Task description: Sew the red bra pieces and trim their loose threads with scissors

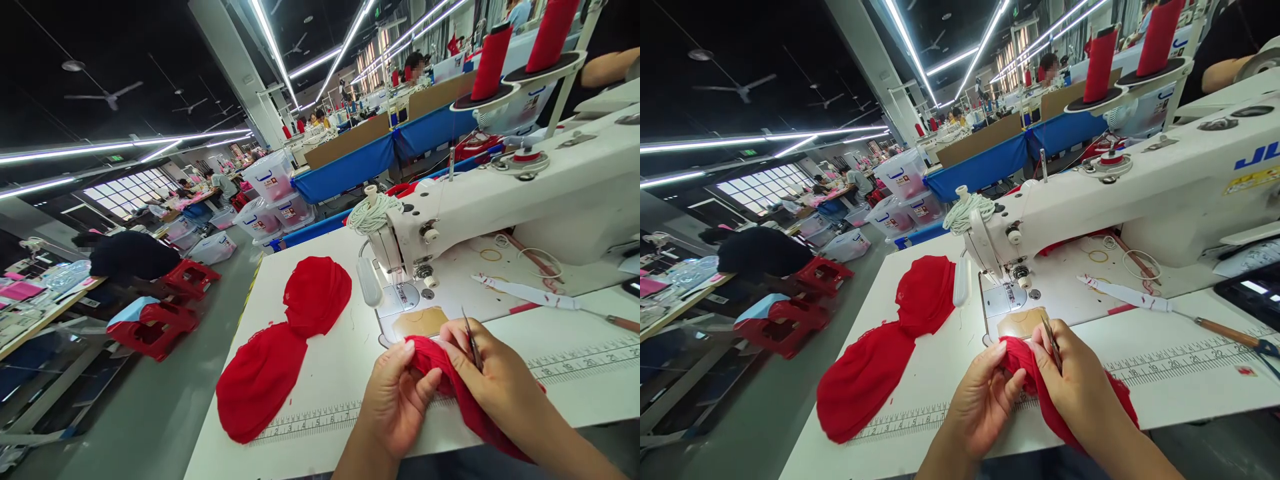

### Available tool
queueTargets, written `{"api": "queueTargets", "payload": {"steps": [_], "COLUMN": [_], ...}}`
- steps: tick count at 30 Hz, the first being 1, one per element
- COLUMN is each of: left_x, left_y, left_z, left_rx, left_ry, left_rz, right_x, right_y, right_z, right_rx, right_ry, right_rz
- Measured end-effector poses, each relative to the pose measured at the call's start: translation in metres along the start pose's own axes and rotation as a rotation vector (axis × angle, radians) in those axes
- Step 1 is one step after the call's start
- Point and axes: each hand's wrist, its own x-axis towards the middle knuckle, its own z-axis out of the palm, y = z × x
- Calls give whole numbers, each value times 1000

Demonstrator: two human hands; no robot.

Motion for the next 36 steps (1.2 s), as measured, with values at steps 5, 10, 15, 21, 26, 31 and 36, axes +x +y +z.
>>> {"api": "queueTargets", "payload": {"steps": [5, 10, 15, 21, 26, 31, 36], "left_x": [-1, -4, -5, -4, -4, -4, -7], "left_y": [-5, -9, -12, -11, -16, -22, -23], "left_z": [5, 10, 15, 17, 15, 9, 9], "left_rx": [12, 21, 56, -81, -116, -54, -84], "left_ry": [-34, -15, 29, 111, 33, -102, -113], "left_rz": [74, 105, 85, -12, 25, 100, 106], "right_x": [-8, -10, -11, -13, -17, -21, -20], "right_y": [3, 8, 12, 10, 14, 13, 6], "right_z": [-4, -1, 2, 1, 3, 3, 4], "right_rx": [-63, -100, -116, -163, -150, -45, 4], "right_ry": [190, 80, 92, 67, 62, 5, 73], "right_rz": [-333, -541, -658, -698, -640, -407, -275]}}
